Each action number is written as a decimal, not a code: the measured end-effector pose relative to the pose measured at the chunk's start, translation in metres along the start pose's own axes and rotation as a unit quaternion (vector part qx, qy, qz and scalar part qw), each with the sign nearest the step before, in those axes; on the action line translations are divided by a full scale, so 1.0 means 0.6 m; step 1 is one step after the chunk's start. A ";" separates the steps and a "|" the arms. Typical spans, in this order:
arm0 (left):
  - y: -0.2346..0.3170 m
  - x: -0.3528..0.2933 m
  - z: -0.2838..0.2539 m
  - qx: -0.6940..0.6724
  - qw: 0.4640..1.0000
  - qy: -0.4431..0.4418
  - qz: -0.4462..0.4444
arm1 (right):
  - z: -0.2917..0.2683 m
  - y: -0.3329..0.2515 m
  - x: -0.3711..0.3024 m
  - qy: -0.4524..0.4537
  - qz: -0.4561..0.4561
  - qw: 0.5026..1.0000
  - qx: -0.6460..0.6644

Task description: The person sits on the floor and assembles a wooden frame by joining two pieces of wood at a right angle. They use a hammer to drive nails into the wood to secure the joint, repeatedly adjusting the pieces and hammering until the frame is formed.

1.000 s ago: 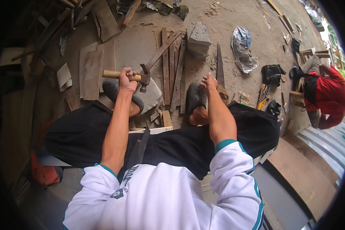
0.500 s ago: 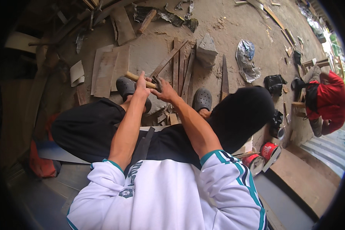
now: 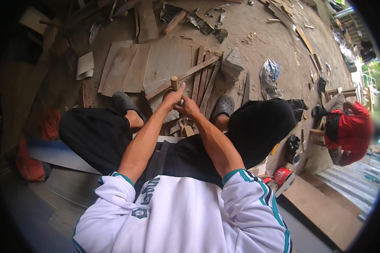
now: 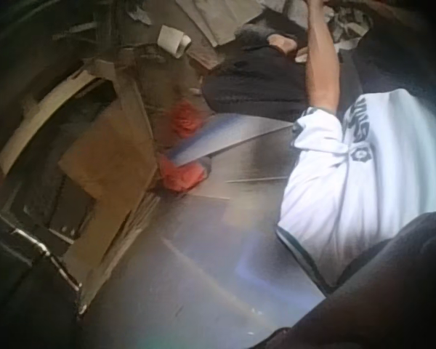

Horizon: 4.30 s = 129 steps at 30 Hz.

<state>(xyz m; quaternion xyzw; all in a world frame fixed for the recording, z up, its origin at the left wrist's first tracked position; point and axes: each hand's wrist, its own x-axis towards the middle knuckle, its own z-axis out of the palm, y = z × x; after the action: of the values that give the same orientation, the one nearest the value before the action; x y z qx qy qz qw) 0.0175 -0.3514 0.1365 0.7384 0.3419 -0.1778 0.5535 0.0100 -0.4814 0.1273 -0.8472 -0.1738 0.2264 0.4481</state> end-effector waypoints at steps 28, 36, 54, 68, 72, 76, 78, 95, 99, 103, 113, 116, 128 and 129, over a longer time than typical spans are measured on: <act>-0.022 0.248 -0.051 0.206 0.973 -0.032 0.102 | -0.339 0.297 0.047 -0.019 0.148 0.892 -0.426; -0.041 0.240 -0.048 0.217 0.957 0.020 0.194 | -0.322 0.316 0.026 -0.059 0.180 0.899 -0.394; -0.021 0.193 -0.042 0.349 0.809 0.144 0.450 | -0.183 0.218 0.188 -0.019 0.232 0.920 -0.316; -0.011 0.241 -0.009 0.309 0.926 0.086 0.200 | -0.059 0.158 0.114 0.213 0.357 0.898 -0.146; 0.004 0.238 -0.038 0.191 0.977 0.089 0.046 | -0.071 0.193 0.092 0.164 0.358 0.916 -0.074; 0.015 0.176 -0.092 0.273 0.957 0.036 0.092 | -0.083 0.206 0.077 0.140 0.366 0.920 -0.015; -0.026 0.152 -0.102 0.361 0.918 0.056 0.152 | -0.081 0.210 0.076 0.155 0.355 0.921 0.029; -0.049 0.103 -0.137 0.299 0.945 0.020 0.132 | -0.158 0.071 0.096 0.288 0.265 0.894 0.218; -0.007 0.080 -0.119 0.111 0.975 0.069 0.178 | -0.130 0.088 0.106 0.309 0.235 0.894 0.224; 0.030 0.081 -0.104 -0.058 0.976 0.085 0.192 | -0.085 0.059 0.117 0.301 0.139 0.912 0.243; 0.091 0.026 -0.076 0.030 0.968 0.108 0.226 | -0.090 -0.041 0.143 0.055 0.092 0.870 0.481; 0.084 0.022 -0.071 0.107 0.955 0.117 0.250 | -0.098 -0.066 0.158 0.081 0.108 0.888 0.439; 0.113 0.068 -0.141 -0.174 0.969 -0.128 0.119 | -0.124 -0.093 0.157 0.038 0.101 0.869 0.484; 0.118 0.065 -0.147 -0.172 0.968 -0.131 0.127 | -0.123 -0.099 0.157 0.013 0.104 0.869 0.484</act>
<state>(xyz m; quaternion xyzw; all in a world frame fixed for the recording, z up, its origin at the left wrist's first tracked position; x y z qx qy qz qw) 0.0848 -0.2674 0.1894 0.6398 0.1956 -0.1400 0.7300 0.1234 -0.4529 0.1923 -0.5404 0.0527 0.3166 0.7778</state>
